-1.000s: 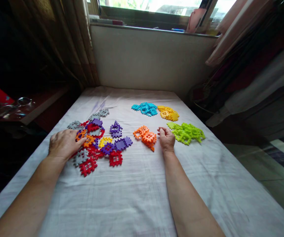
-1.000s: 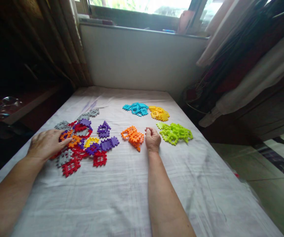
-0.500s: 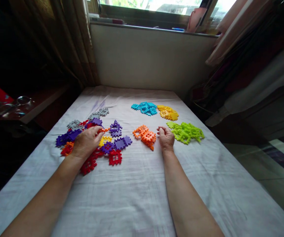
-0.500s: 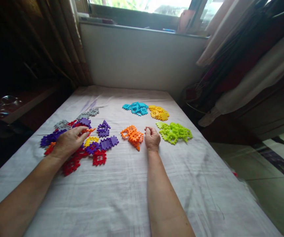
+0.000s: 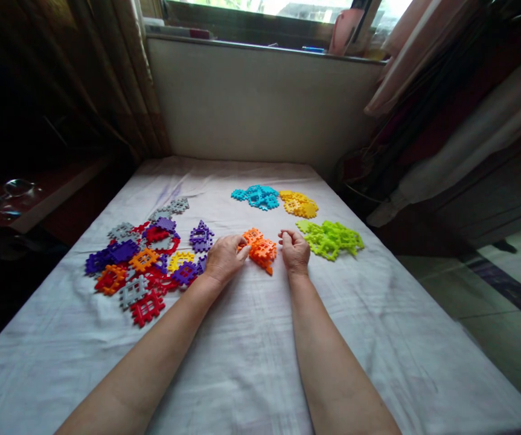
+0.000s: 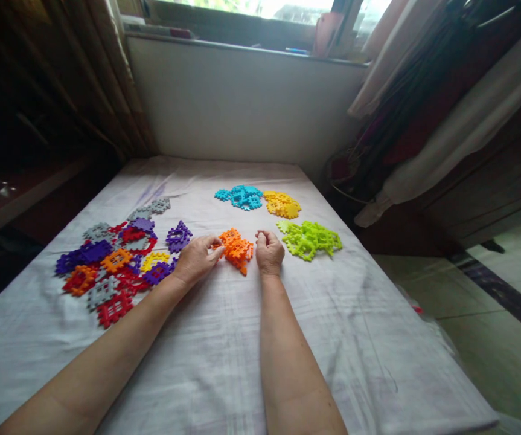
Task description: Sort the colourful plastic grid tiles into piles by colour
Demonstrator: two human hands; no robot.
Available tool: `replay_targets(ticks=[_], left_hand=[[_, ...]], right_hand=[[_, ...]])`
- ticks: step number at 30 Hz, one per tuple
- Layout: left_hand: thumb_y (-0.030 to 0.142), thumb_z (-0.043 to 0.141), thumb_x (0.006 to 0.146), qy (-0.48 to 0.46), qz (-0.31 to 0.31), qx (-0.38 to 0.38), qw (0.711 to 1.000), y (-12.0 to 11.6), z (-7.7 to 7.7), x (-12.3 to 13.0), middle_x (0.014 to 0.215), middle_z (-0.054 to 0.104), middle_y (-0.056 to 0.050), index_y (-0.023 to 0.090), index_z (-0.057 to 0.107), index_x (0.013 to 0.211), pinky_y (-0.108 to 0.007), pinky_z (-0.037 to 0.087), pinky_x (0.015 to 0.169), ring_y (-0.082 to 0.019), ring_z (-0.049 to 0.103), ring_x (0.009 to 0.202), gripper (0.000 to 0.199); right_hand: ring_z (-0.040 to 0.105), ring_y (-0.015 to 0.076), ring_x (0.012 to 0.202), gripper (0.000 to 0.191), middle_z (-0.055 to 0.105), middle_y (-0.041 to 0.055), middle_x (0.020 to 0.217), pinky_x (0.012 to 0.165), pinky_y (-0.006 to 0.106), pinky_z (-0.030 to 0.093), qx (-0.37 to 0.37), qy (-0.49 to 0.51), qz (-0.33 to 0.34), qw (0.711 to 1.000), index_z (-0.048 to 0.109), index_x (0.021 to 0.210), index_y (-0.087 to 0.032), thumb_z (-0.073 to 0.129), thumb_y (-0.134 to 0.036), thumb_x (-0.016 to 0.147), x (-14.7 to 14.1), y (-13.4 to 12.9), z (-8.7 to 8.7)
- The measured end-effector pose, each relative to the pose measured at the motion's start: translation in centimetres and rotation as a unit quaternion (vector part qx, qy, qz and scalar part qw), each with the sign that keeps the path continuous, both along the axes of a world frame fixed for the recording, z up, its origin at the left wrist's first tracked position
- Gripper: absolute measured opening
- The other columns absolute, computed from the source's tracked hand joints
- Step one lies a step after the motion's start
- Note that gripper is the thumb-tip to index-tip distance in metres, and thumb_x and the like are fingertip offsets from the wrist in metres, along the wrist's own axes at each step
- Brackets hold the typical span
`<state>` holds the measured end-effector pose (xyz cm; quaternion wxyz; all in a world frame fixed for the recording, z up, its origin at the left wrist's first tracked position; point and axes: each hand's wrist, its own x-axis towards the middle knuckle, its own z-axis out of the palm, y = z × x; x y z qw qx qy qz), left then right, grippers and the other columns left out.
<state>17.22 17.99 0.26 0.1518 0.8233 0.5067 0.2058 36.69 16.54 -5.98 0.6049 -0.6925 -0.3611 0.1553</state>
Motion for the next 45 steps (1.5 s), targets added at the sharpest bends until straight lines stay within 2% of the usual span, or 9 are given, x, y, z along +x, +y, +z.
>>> replay_targets(ticks=[3,10,14,19,22,25,36,42,45], left_hand=[[0.034,0.059,0.09,0.008,-0.002,0.026,1.0,0.1,-0.5,0.0,0.104,0.073,-0.008,0.023,0.071,0.096,-0.039,0.048,0.095,-0.025,0.065,0.104,0.017],[0.036,0.055,0.093,0.039,-0.009,0.066,0.997,0.1,-0.1,-2.9,0.114,0.072,-0.008,0.025,0.07,0.114,-0.038,0.047,0.096,-0.025,0.063,0.107,0.029],[0.036,0.053,0.093,0.069,0.025,0.082,0.994,0.2,1.2,-7.3,0.116,0.072,-0.008,0.024,0.071,0.113,-0.038,0.046,0.099,-0.026,0.063,0.109,0.03],[0.043,0.048,0.092,0.182,0.094,0.082,0.975,0.1,2.6,-14.3,0.124,0.07,-0.01,0.022,0.069,0.119,-0.044,0.046,0.1,-0.03,0.061,0.113,0.04],[0.048,0.049,0.091,0.232,0.134,0.081,0.96,-0.1,2.6,-17.5,0.13,0.066,-0.013,0.021,0.069,0.12,-0.049,0.047,0.099,-0.034,0.059,0.118,0.045],[0.054,0.054,0.088,0.268,0.152,0.094,0.947,-0.3,2.2,-19.3,0.137,0.062,-0.014,0.022,0.071,0.112,-0.052,0.047,0.099,-0.038,0.054,0.124,0.044],[0.05,0.051,0.089,0.252,0.157,0.069,0.952,-0.3,1.9,-19.5,0.134,0.065,-0.012,0.024,0.074,0.112,-0.05,0.044,0.101,-0.036,0.056,0.124,0.042],[0.044,0.039,0.096,0.209,0.152,0.129,0.957,-0.5,2.7,-19.1,0.121,0.072,-0.011,0.024,0.077,0.098,-0.049,0.045,0.09,-0.035,0.063,0.11,0.044],[0.046,0.034,0.099,0.192,0.148,0.164,0.956,-0.6,3.5,-17.7,0.112,0.075,-0.009,0.023,0.076,0.097,-0.046,0.046,0.085,-0.031,0.065,0.099,0.047]], right_hand=[[0.07,0.0181,0.071,0.033,0.077,0.0036,0.082,0.069,0.03,0.054,-0.001,-0.002,0.002,1.0,0.073,0.091,-0.02,0.049,-0.042,0.084,0.0,0.0,0.0],[0.07,0.0186,0.072,0.034,0.078,0.0039,0.083,0.069,0.03,0.054,-0.007,0.003,0.001,1.0,0.074,0.091,-0.02,0.049,-0.042,0.082,0.0,-0.1,0.2],[0.071,0.0183,0.071,0.035,0.078,0.0039,0.083,0.068,0.03,0.054,-0.008,0.009,0.004,1.0,0.073,0.091,-0.02,0.049,-0.042,0.081,0.1,0.0,0.1],[0.071,0.0184,0.071,0.036,0.078,0.004,0.084,0.068,0.03,0.055,-0.011,-0.009,-0.002,1.0,0.074,0.092,-0.02,0.049,-0.045,0.081,0.2,0.0,-0.3],[0.071,0.0192,0.072,0.037,0.078,0.0048,0.085,0.068,0.031,0.055,-0.014,-0.012,0.001,1.0,0.074,0.092,-0.02,0.048,-0.046,0.081,0.2,0.0,-0.3],[0.071,0.0201,0.073,0.038,0.078,0.0055,0.086,0.068,0.032,0.055,-0.013,-0.014,0.004,1.0,0.074,0.092,-0.02,0.048,-0.046,0.08,0.1,-0.1,-0.2],[0.071,0.019,0.071,0.037,0.078,0.0046,0.084,0.067,0.03,0.055,-0.006,-0.019,0.004,1.0,0.074,0.092,-0.02,0.048,-0.045,0.082,0.3,-0.1,-0.4],[0.071,0.0187,0.07,0.035,0.078,0.0041,0.083,0.067,0.03,0.055,-0.009,-0.013,0.001,1.0,0.074,0.091,-0.021,0.049,-0.044,0.081,0.2,0.0,-0.3],[0.071,0.0191,0.069,0.035,0.078,0.0039,0.082,0.068,0.031,0.055,-0.008,-0.01,0.002,1.0,0.074,0.089,-0.021,0.05,-0.044,0.08,0.2,0.0,-0.2]])
